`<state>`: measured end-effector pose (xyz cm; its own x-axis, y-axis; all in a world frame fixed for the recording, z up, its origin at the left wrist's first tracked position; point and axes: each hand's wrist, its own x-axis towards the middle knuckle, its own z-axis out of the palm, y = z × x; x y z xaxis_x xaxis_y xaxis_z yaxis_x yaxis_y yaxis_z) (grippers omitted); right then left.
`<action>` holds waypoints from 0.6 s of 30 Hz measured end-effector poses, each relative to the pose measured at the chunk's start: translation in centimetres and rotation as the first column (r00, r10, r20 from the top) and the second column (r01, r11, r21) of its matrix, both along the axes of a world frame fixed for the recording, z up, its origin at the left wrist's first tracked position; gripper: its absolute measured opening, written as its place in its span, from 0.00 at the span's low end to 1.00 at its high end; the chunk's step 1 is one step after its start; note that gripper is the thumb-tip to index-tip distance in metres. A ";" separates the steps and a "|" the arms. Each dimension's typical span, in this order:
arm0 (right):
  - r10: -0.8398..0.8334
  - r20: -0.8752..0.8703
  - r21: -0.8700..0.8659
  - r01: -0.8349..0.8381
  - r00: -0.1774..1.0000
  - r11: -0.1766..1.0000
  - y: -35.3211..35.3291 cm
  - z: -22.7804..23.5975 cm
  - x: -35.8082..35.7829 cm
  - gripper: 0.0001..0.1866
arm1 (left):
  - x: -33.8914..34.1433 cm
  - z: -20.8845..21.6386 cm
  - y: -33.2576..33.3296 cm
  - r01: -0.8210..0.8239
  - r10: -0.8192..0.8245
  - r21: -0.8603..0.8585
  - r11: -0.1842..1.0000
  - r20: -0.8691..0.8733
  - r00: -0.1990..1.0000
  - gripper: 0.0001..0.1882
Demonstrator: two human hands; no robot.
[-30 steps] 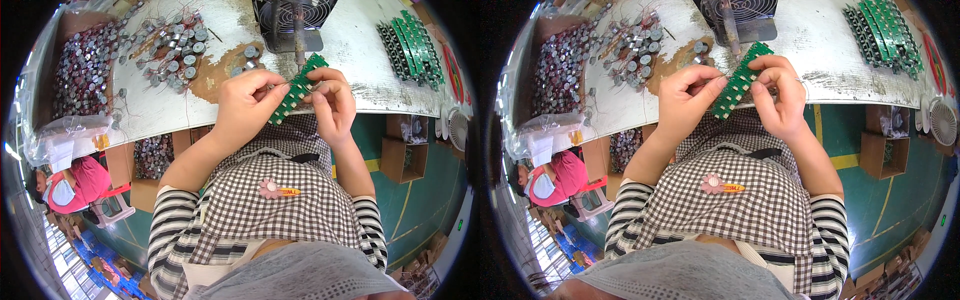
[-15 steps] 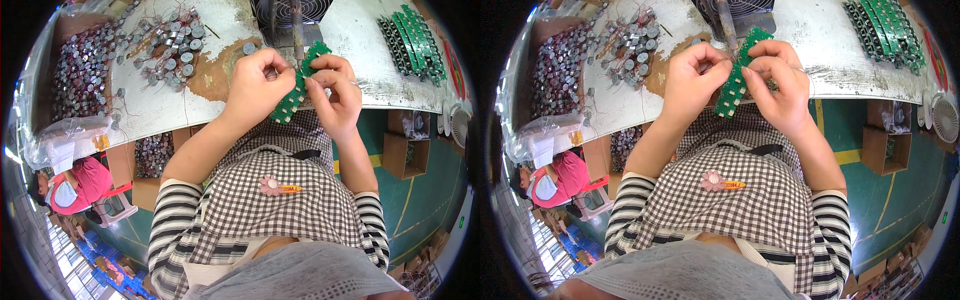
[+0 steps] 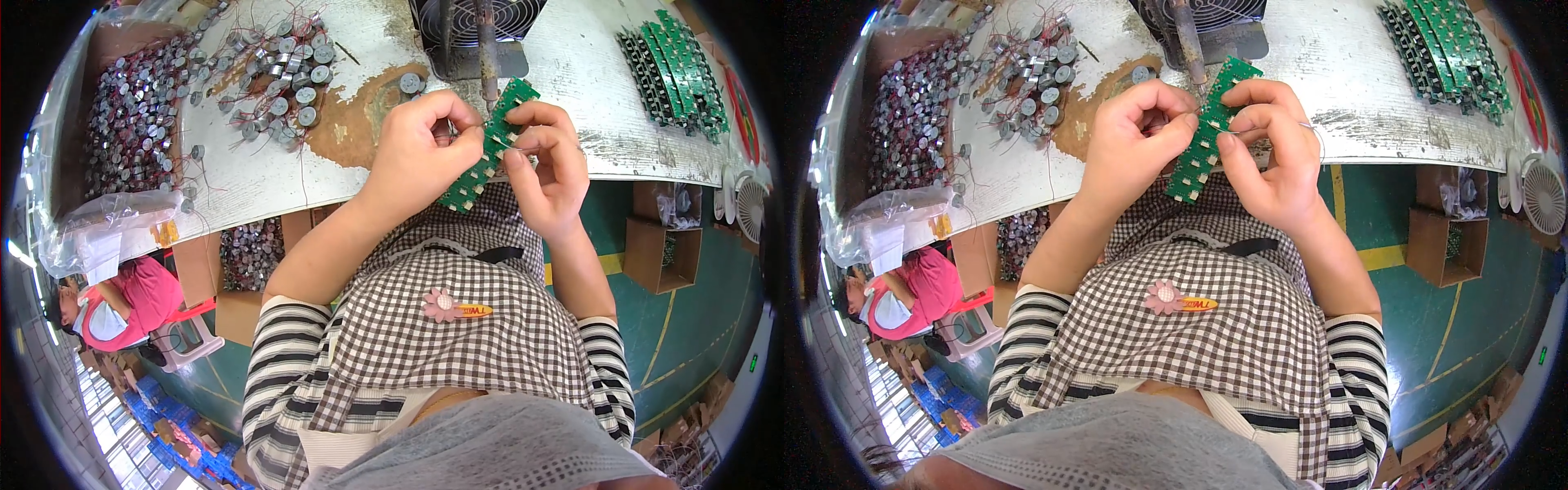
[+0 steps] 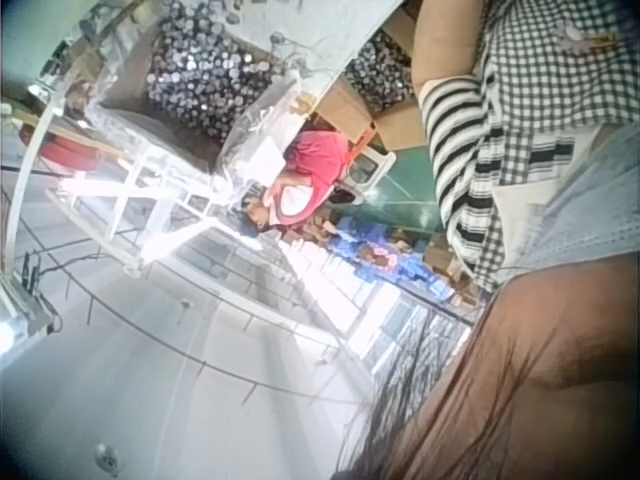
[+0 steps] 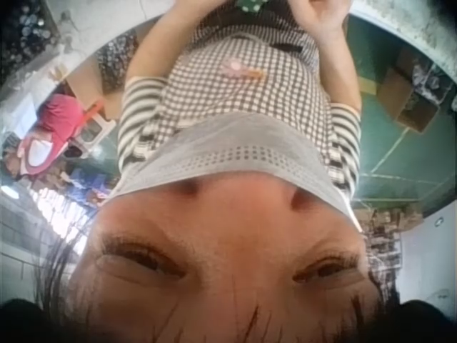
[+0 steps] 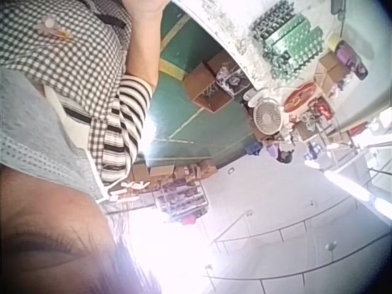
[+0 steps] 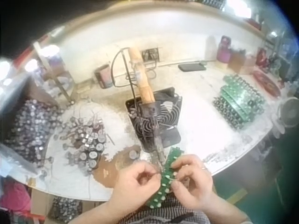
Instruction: The person solders small motor wires onto a printed circuit board using a soldering iron.
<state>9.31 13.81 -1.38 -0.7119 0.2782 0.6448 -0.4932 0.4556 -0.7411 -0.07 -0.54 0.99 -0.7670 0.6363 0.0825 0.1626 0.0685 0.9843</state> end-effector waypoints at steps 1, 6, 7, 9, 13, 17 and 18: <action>0.001 0.000 0.000 -0.001 1.000 1.000 -0.1 0.0 0.0 0.06 | -0.1 0.0 0.0 0.009 -0.009 0.021 1.000 -0.003 1.000 0.04; -0.052 0.021 0.077 0.050 0.998 0.996 0.1 0.0 -0.4 0.06 | -0.5 0.6 0.4 0.013 -0.010 -0.019 1.000 0.127 0.992 0.04; -0.053 0.022 0.077 0.052 0.998 0.996 0.1 0.0 -0.5 0.06 | -0.6 0.6 0.5 0.004 -0.002 -0.011 1.000 0.155 0.988 0.03; -0.081 -0.004 0.098 0.081 0.997 0.992 0.2 0.1 -1.0 0.06 | -0.8 0.1 0.8 -0.016 0.014 0.018 1.000 0.103 0.995 0.03; -0.073 -0.018 0.180 0.075 0.997 0.981 0.6 0.8 -1.0 0.06 | -0.7 0.7 0.9 -0.040 0.038 0.029 0.999 0.069 0.997 0.03; -0.059 0.044 0.122 0.053 0.997 0.991 0.0 0.3 -0.1 0.06 | -0.2 0.5 0.3 -0.034 0.037 -0.052 0.998 0.067 0.997 0.04; -0.059 0.045 0.122 0.053 0.997 0.991 -0.1 0.1 -0.1 0.06 | 0.0 0.4 0.2 -0.031 0.033 -0.039 0.999 0.049 0.998 0.04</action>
<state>9.23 13.72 -1.32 -0.7286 0.2412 0.6411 -0.4291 0.5688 -0.7017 -0.12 -0.33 1.35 -0.7897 0.6132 0.0201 0.1109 0.1105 0.9877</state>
